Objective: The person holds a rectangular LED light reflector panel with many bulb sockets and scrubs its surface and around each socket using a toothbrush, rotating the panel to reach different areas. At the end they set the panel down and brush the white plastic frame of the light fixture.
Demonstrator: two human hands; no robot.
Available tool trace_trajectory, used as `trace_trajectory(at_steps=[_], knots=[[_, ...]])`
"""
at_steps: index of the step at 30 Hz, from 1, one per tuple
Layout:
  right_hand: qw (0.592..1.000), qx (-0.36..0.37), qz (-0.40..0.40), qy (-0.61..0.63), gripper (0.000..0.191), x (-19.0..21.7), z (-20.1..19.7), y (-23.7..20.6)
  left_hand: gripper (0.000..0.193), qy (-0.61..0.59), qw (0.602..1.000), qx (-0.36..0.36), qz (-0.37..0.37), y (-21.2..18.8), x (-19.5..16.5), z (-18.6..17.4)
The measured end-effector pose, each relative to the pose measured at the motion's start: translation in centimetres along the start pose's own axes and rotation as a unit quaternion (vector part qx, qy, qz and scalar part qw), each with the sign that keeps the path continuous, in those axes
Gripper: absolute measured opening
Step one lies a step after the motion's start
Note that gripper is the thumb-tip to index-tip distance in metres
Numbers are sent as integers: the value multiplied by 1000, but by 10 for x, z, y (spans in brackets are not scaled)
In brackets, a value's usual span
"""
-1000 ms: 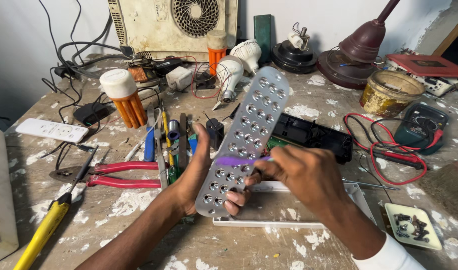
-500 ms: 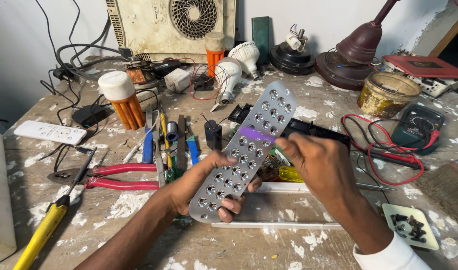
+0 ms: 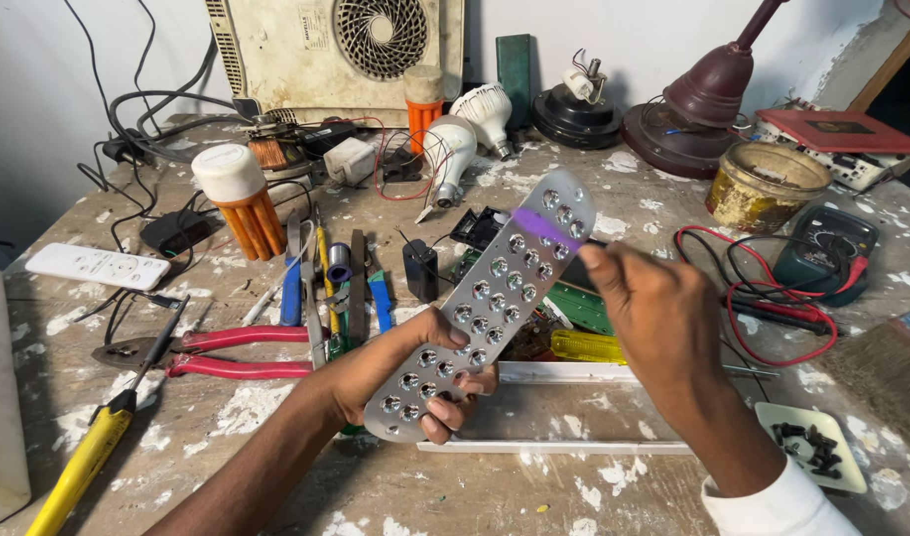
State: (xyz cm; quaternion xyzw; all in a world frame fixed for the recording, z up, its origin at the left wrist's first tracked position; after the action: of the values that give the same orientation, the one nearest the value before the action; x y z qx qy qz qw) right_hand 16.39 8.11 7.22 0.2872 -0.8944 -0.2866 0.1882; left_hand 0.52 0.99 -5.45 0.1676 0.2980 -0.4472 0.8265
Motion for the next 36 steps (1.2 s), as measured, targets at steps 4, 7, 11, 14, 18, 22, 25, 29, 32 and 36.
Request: trace_trajectory(at_steps=[4,7,11,14,18,22,25,29,32,36], knots=[[997,0,-78,15,43,26,8,-5,39,20,1000,-9,11,-1,-5,-1],[993,-21,-114,1,43,38,3,-11,40,52,998,-35,33,0,-10,-4],[997,-57,-58,-18,41,25,-12,-10,32,190,972,-102,92,2,-24,-8],[996,-72,-53,-17,39,24,-19,-10,36,295,934,-169,108,-1,-35,-11],[993,-55,-101,-3,42,36,-16,-11,69,427,870,-189,160,-8,-52,4],[985,-51,-163,-11,45,52,-14,-16,67,567,754,-243,225,-22,-77,24],[991,-59,-113,-32,45,41,-15,-14,71,656,661,-228,283,-28,-88,50],[994,-84,-59,-43,43,24,-22,-11,84,625,676,-347,177,-30,-91,29],[992,-94,-58,-56,43,23,-22,-12,85,632,652,-390,155,-36,-97,30],[998,-13,-53,-27,43,19,-2,-3,87,633,621,-452,95,-45,-99,23]])
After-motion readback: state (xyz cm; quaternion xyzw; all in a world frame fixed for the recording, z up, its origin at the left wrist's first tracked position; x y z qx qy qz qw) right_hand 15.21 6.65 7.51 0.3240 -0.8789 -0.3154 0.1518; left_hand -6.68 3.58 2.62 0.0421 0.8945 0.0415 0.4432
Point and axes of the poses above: each hand's wrist, its own y-axis towards the middle knuckle, its own z-axis out of the palm, x = y × z, the point moved 10 cm from there along y, towards the middle knuckle, and after that the axes turned 9 degrees about x, right-handed, at the moved point
